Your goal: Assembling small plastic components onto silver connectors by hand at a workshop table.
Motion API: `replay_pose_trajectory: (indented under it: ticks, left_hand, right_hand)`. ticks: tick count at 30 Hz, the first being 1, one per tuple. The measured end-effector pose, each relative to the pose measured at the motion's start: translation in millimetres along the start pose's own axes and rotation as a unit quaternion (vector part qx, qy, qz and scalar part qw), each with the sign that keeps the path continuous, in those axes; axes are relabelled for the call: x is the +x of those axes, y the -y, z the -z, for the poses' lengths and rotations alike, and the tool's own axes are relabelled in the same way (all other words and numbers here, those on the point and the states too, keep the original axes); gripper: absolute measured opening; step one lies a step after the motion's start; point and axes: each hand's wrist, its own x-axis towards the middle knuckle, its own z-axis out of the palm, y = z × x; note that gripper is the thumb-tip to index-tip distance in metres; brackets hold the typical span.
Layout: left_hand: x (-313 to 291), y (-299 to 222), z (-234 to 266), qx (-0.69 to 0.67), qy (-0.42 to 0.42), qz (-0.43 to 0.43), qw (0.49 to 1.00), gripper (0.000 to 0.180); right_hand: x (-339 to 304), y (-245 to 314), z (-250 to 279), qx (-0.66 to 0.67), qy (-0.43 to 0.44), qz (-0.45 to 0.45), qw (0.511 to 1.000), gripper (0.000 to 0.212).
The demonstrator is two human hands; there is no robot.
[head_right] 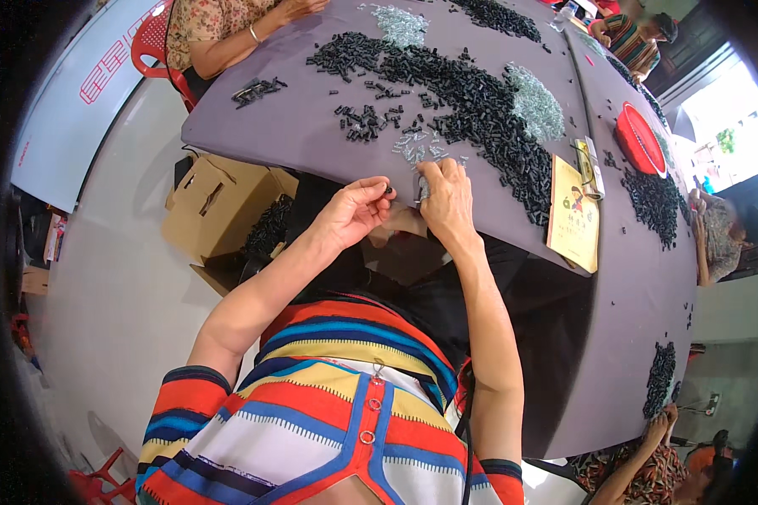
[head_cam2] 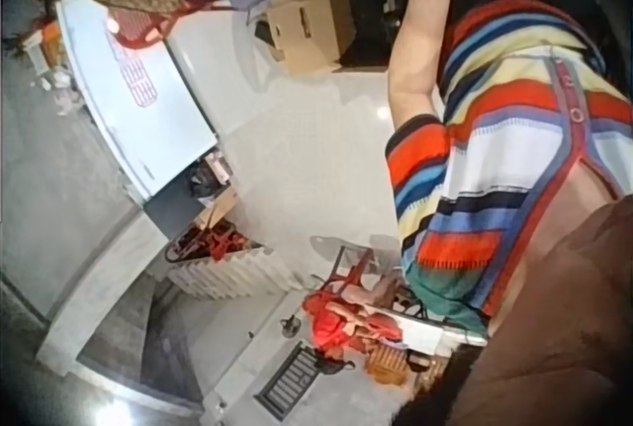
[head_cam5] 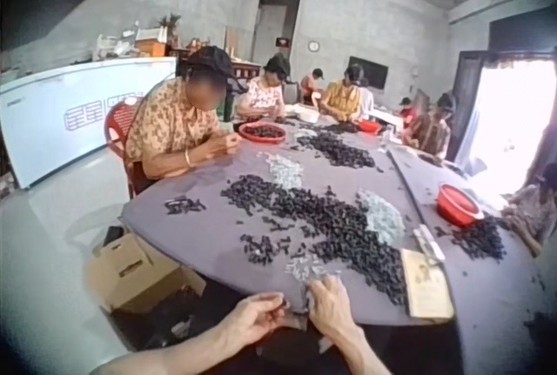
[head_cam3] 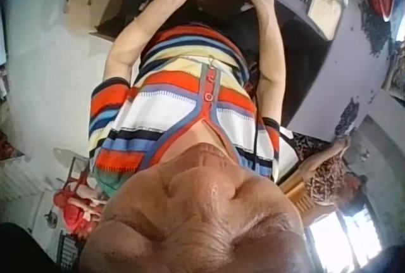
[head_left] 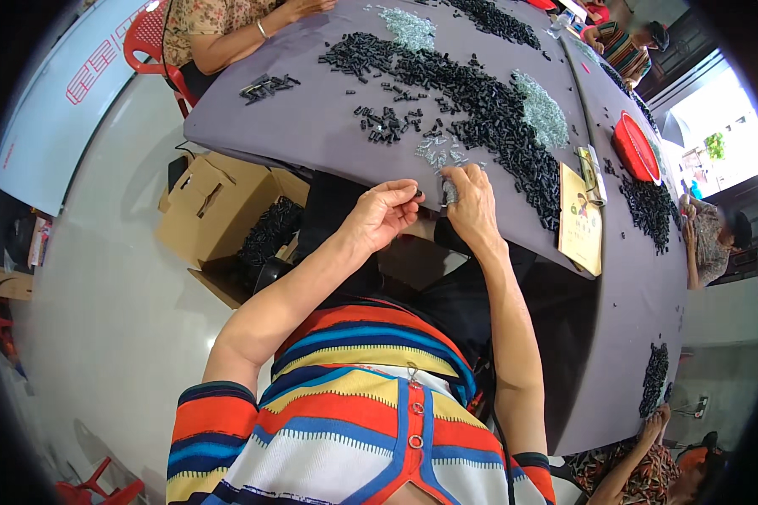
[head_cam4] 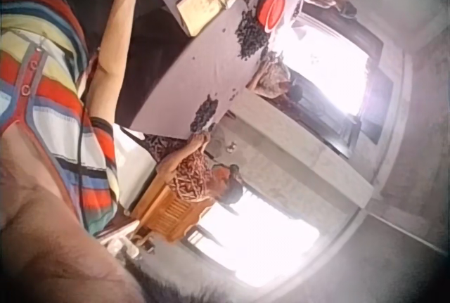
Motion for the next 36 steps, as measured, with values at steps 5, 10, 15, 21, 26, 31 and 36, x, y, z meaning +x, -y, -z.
replay_pose_trajectory:
  ticks: [5,10,15,21,26,31,36]
  left_hand:
    - [1,0,0,0.001,0.002,-0.002,1.000,0.011]
    - [0,0,-2,-0.002,-0.007,-0.009,1.000,0.012]
    - [-1,1,-3,-0.003,-0.005,-0.013,1.000,0.013]
    - [-1,0,-3,0.001,-0.014,-0.008,1.000,0.013]
    - [0,1,1,0.003,0.005,-0.011,1.000,0.014]
    - [0,3,0,0.007,0.009,-0.013,1.000,0.014]
    - [-5,3,-8,0.025,0.016,-0.016,0.999,0.013]
  right_hand:
    - [-2,-5,1,0.009,0.011,0.010,1.000,0.042]
    - [-2,5,3,0.035,0.013,0.016,0.999,0.042]
    - [-4,5,1,0.044,0.020,0.025,0.999,0.041]
    - [-18,10,5,0.028,-0.005,0.050,0.998,0.041]
    - [-27,8,8,0.030,-0.011,0.069,0.997,0.039]
    - [-32,4,8,0.048,-0.034,0.071,0.996,0.029]
    - [-32,7,7,0.129,-0.095,0.044,0.986,0.031]
